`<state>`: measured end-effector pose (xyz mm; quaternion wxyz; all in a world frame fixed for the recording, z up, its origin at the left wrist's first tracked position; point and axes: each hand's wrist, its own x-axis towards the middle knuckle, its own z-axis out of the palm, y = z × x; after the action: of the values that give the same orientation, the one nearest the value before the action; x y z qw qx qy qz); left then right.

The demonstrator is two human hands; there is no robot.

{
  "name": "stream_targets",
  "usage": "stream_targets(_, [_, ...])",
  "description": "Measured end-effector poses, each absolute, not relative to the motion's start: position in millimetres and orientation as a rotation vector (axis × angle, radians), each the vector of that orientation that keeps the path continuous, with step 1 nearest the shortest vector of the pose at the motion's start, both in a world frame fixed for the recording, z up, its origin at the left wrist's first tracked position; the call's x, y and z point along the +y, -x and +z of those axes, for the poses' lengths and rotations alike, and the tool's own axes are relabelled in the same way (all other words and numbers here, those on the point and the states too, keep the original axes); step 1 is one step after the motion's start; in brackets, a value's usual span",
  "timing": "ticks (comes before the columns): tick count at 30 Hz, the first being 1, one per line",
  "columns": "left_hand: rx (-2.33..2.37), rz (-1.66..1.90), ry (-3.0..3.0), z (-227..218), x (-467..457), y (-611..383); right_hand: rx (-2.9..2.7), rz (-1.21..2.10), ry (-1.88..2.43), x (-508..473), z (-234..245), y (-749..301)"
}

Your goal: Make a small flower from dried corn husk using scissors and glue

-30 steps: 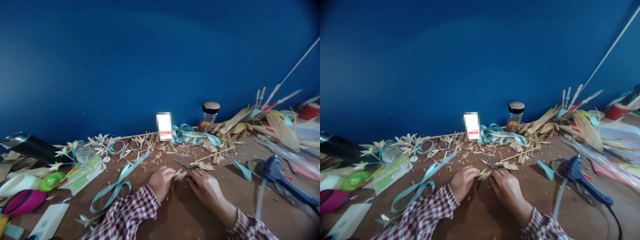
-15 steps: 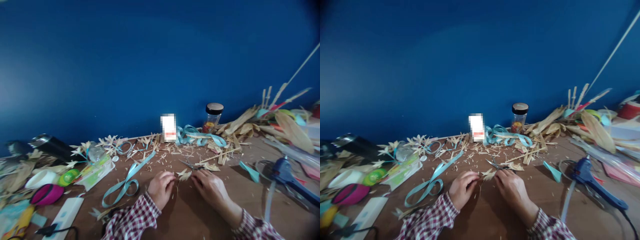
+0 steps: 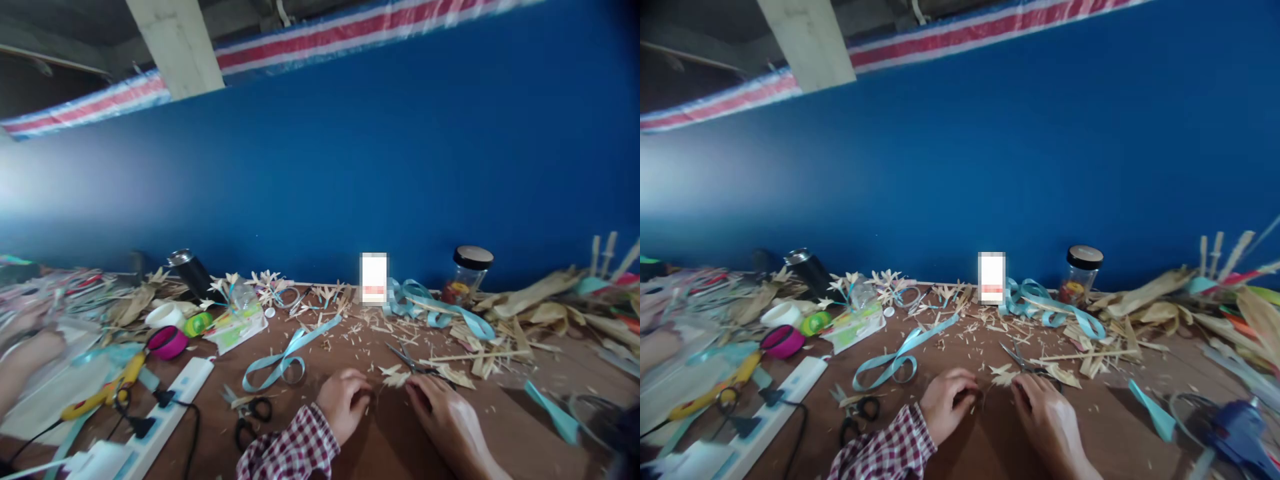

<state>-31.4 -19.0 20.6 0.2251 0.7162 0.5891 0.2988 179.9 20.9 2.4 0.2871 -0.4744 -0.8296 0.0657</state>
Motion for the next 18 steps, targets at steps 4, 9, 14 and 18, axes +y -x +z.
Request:
stream_targets(4, [1.636, 0.791, -1.955, 21, -25, 31, -2.228, 0.131, 1.182, 20, 0, -176])
stream_targets(9, [1.640, 0.795, -1.931, 22, -33, 33, -2.262, 0.146, 1.137, 20, -4, -173])
stream_targets(14, [1.691, 0.814, -1.942, 26, -27, 33, -2.217, 0.119, 1.195, 21, 0, -173])
stream_targets(18, [1.713, 0.743, -2.021, 28, -5, 27, -2.227, 0.108, 1.282, 23, 10, -173])
